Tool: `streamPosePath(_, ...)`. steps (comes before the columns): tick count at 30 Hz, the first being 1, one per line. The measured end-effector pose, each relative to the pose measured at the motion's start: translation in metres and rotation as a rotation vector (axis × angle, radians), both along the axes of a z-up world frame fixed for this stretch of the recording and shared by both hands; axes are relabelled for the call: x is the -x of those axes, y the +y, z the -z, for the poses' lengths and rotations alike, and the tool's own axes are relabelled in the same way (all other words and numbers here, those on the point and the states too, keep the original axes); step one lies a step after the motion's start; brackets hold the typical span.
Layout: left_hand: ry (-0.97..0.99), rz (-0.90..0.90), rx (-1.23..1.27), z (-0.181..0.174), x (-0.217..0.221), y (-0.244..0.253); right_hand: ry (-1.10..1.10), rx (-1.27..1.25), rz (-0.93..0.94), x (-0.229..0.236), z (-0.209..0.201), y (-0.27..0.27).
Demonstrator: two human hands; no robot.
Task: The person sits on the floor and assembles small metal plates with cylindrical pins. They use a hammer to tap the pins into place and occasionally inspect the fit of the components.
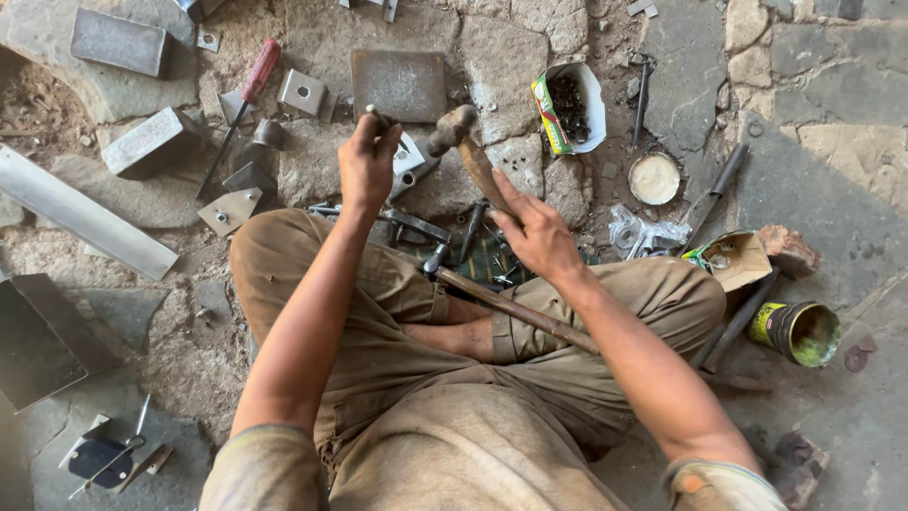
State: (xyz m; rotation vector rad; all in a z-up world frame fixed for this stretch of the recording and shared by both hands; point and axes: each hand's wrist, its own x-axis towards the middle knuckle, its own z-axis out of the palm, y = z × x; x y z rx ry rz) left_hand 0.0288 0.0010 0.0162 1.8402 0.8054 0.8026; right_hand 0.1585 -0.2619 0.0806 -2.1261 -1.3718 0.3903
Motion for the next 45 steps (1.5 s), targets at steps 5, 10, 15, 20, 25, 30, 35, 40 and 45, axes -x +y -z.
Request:
streamPosePath(5,-0.060,0.132,-0.003,-0.003,0.006,0.004,-0.057,0.084,0.039,-0.001,0.014,0.017)
streamPosePath(10,-0.069,-0.060,0.383,0.002,0.015,0.030,0.031,0.005,0.038,-0.002,0.011,0.021)
streamPosePath(15,0.618,0.060,0.544,0.040,-0.007,0.063,-0.007,-0.096,0.008,0.000,0.011,0.023)
streamPosePath(20,0.174,-0.007,0.824,0.080,-0.024,0.051,-0.130,-0.032,-0.038,-0.013,0.012,0.022)
streamPosePath(25,0.115,-0.134,0.806,0.089,-0.008,0.035,-0.145,-0.221,-0.146,-0.020,0.026,0.020)
streamPosePath(30,0.199,-0.097,0.831,0.080,-0.010,0.039,-0.197,-0.266,-0.161,-0.016,0.049,0.027)
streamPosePath(35,0.236,-0.105,0.826,0.077,-0.011,0.042,-0.234,0.004,-0.182,-0.015,0.055,0.029)
streamPosePath(40,0.248,-0.094,0.822,0.079,-0.006,0.038,-0.250,-0.138,-0.149,-0.012,0.050,0.030)
streamPosePath(45,0.151,-0.089,0.899,0.087,-0.007,0.038,-0.180,0.090,-0.078,-0.013,0.051,0.041)
